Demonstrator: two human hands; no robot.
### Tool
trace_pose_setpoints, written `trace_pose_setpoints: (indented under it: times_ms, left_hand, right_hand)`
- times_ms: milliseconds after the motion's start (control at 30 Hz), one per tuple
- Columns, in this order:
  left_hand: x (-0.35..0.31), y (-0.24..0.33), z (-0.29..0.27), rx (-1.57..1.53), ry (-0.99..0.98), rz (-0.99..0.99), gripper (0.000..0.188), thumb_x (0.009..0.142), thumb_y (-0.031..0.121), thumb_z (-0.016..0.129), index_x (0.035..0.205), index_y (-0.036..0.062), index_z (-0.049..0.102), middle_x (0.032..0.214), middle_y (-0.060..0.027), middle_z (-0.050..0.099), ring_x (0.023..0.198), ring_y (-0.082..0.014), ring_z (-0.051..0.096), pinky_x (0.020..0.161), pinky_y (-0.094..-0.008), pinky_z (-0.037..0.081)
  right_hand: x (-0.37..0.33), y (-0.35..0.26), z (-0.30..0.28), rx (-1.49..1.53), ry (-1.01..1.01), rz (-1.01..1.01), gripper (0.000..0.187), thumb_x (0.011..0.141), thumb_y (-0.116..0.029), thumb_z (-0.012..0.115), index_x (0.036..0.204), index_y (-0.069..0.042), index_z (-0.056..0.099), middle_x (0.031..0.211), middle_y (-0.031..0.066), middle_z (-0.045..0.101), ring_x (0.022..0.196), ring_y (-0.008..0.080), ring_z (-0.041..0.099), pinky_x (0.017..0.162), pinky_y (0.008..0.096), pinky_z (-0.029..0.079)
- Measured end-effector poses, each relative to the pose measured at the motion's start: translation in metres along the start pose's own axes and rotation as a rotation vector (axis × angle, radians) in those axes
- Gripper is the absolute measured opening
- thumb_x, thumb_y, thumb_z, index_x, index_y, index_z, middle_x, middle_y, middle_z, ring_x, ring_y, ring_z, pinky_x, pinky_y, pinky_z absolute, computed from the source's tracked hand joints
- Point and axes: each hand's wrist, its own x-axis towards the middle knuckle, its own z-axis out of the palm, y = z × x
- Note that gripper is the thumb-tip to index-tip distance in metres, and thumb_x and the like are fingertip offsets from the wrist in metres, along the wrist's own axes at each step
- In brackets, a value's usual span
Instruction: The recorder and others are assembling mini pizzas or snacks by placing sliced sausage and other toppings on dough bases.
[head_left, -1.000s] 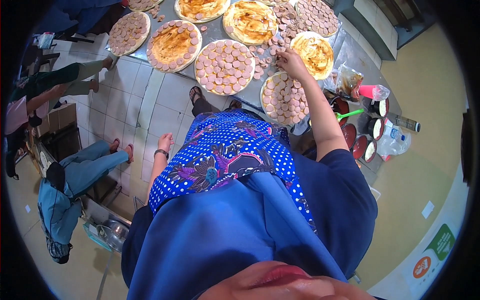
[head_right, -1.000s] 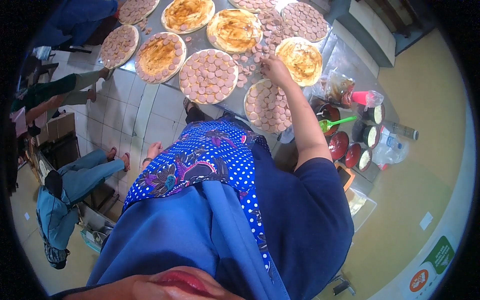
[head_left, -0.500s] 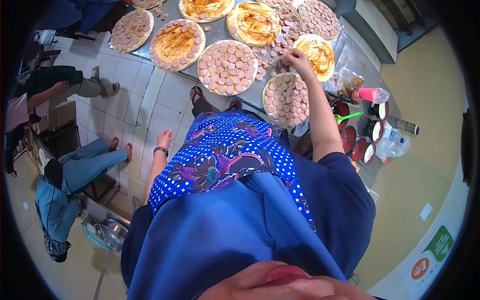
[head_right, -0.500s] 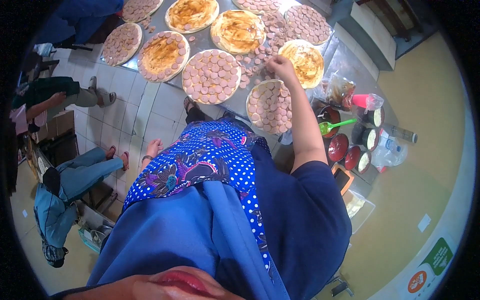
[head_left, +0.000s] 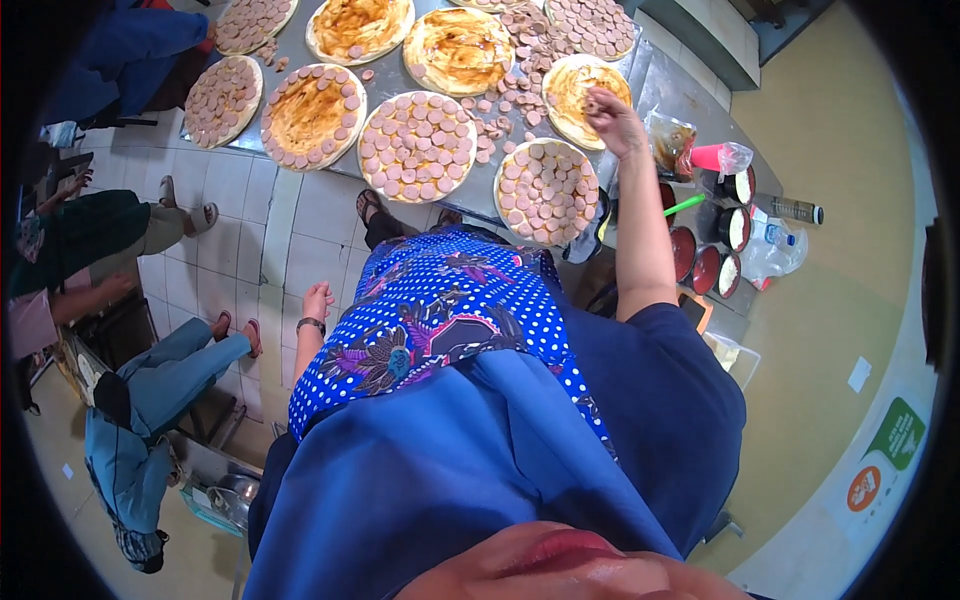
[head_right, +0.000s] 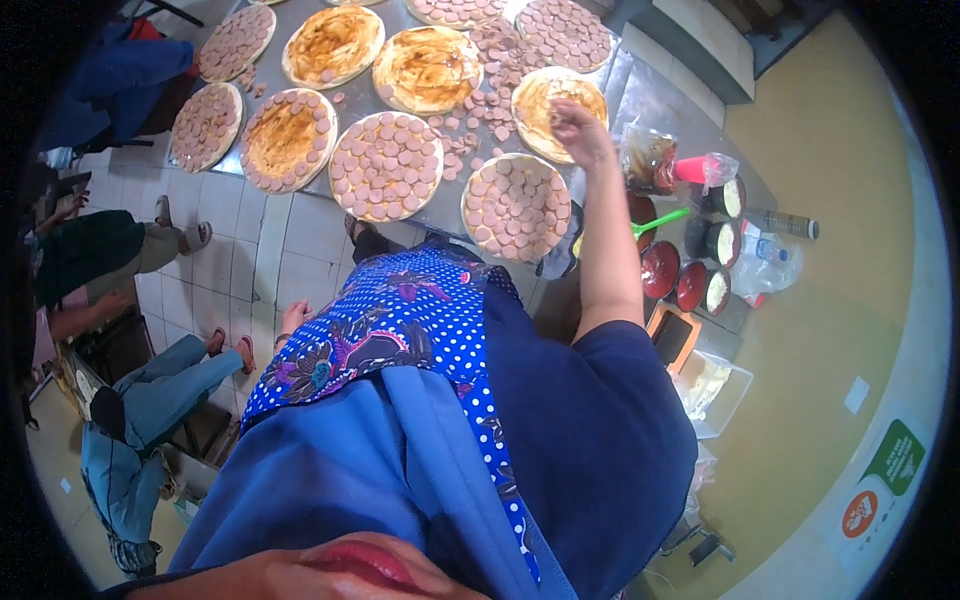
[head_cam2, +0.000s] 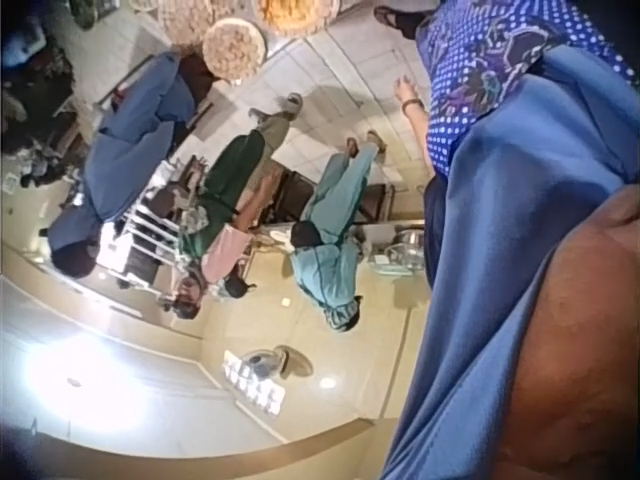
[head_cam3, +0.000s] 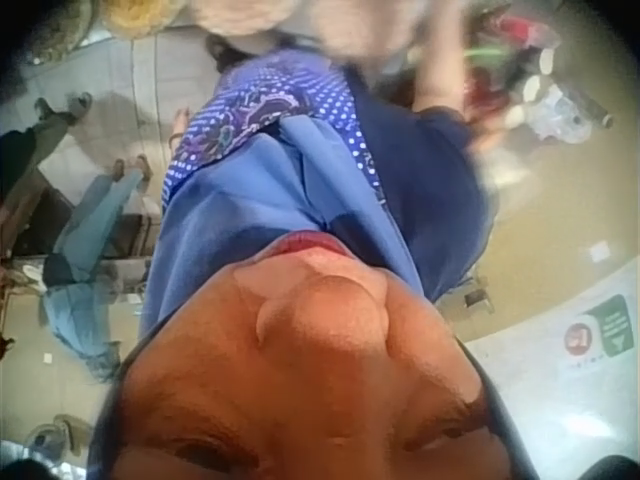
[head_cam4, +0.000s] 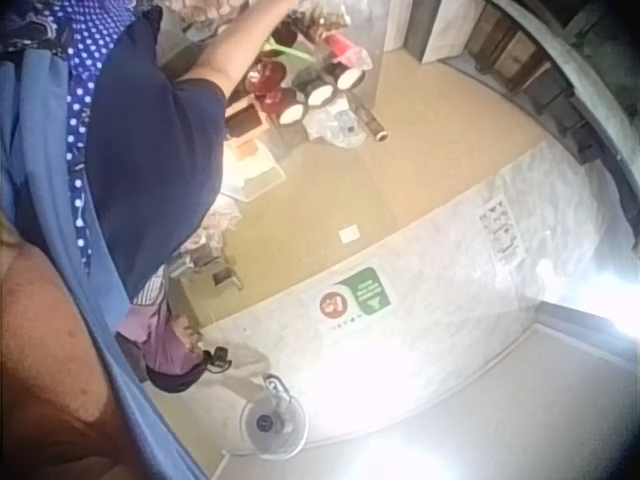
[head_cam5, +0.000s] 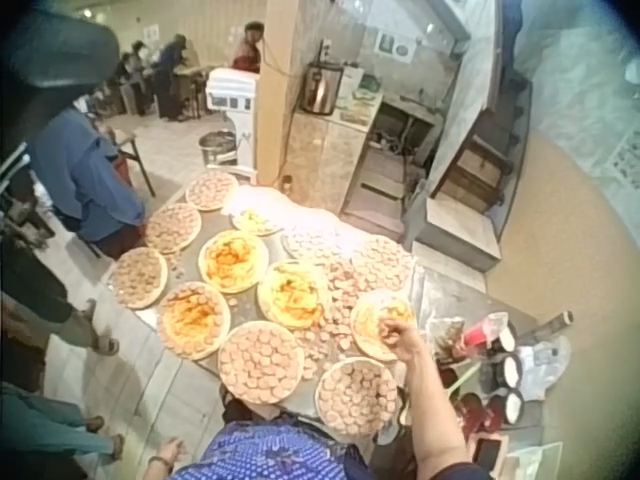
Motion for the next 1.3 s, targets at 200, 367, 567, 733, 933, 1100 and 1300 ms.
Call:
trace_pose_setpoints:
  times_ms: [200,367,567,733,933,1100,1300]
  left_hand:
    - [0.006,0.011,0.007,0.032,-0.021,0.009,0.032,0.084,0.037,0.054,0.108,0.0152,0.053,0.095,0.0009,0.059,0.079,-0.0115,0.057,0.057,-0.0298,0.038]
    - [0.008,0.025,0.005,0.086,-0.04,0.027,0.032,0.084,0.037,0.054,0.108,0.0148,0.053,0.093,0.0014,0.059,0.077,-0.0113,0.057,0.056,-0.0291,0.038]
    - [-0.002,0.05,0.005,0.05,-0.03,0.068,0.031,0.084,0.037,0.055,0.106,0.0142,0.054,0.089,0.0027,0.057,0.076,-0.0104,0.057,0.054,-0.0277,0.038]
    - [-0.012,0.051,0.009,0.065,-0.01,0.077,0.028,0.084,0.034,0.055,0.103,0.0145,0.055,0.085,0.0037,0.056,0.074,-0.0094,0.056,0.05,-0.0251,0.036]
    - [-0.003,0.033,-0.002,0.086,-0.046,0.052,0.026,0.084,0.034,0.055,0.102,0.0143,0.055,0.084,0.0038,0.056,0.071,-0.009,0.056,0.05,-0.0247,0.037]
    - [-0.002,0.021,-0.012,0.023,-0.016,0.041,0.028,0.084,0.035,0.056,0.103,0.0141,0.056,0.084,0.0032,0.057,0.07,-0.0087,0.056,0.054,-0.0261,0.039]
    - [-0.008,0.027,-0.013,0.039,0.022,0.035,0.029,0.084,0.034,0.056,0.104,0.013,0.056,0.085,0.0029,0.057,0.069,-0.0082,0.055,0.052,-0.0241,0.039]
  right_hand:
    - [0.005,-0.038,-0.117,-0.457,0.394,-0.155,0.013,0.076,-0.007,0.061,0.088,-0.002,0.059,0.073,0.0023,0.058,0.06,0.0088,0.053,0.045,0.0211,0.041]
    - [0.03,-0.038,-0.127,-1.273,0.607,-0.183,0.011,0.076,-0.005,0.057,0.083,-0.003,0.065,0.072,0.0054,0.062,0.066,0.0149,0.059,0.055,0.0274,0.047]
    - [0.048,-0.039,-0.124,-2.381,0.348,-0.035,0.018,0.072,-0.004,0.055,0.086,-0.003,0.065,0.094,0.0172,0.064,0.084,0.0316,0.062,0.068,0.0366,0.05]
    - [0.052,-0.052,-0.135,-2.155,0.349,0.11,0.019,0.071,-0.009,0.058,0.088,-0.008,0.068,0.091,0.0144,0.065,0.082,0.0294,0.064,0.071,0.0359,0.05]
    - [0.061,-0.051,-0.151,-1.736,0.613,-0.33,0.019,0.069,-0.007,0.054,0.081,-0.007,0.069,0.074,0.0154,0.065,0.075,0.0307,0.064,0.069,0.0347,0.05]
    - [0.069,-0.045,-0.128,-2.017,0.515,-0.467,0.019,0.073,-0.003,0.048,0.08,-0.005,0.065,0.093,0.0174,0.061,0.091,0.0325,0.059,0.075,0.0372,0.047]
    - [0.079,-0.055,-0.121,-2.268,0.362,-0.23,0.022,0.079,-0.005,0.045,0.088,-0.005,0.064,0.099,0.0198,0.06,0.094,0.0348,0.058,0.08,0.043,0.047]
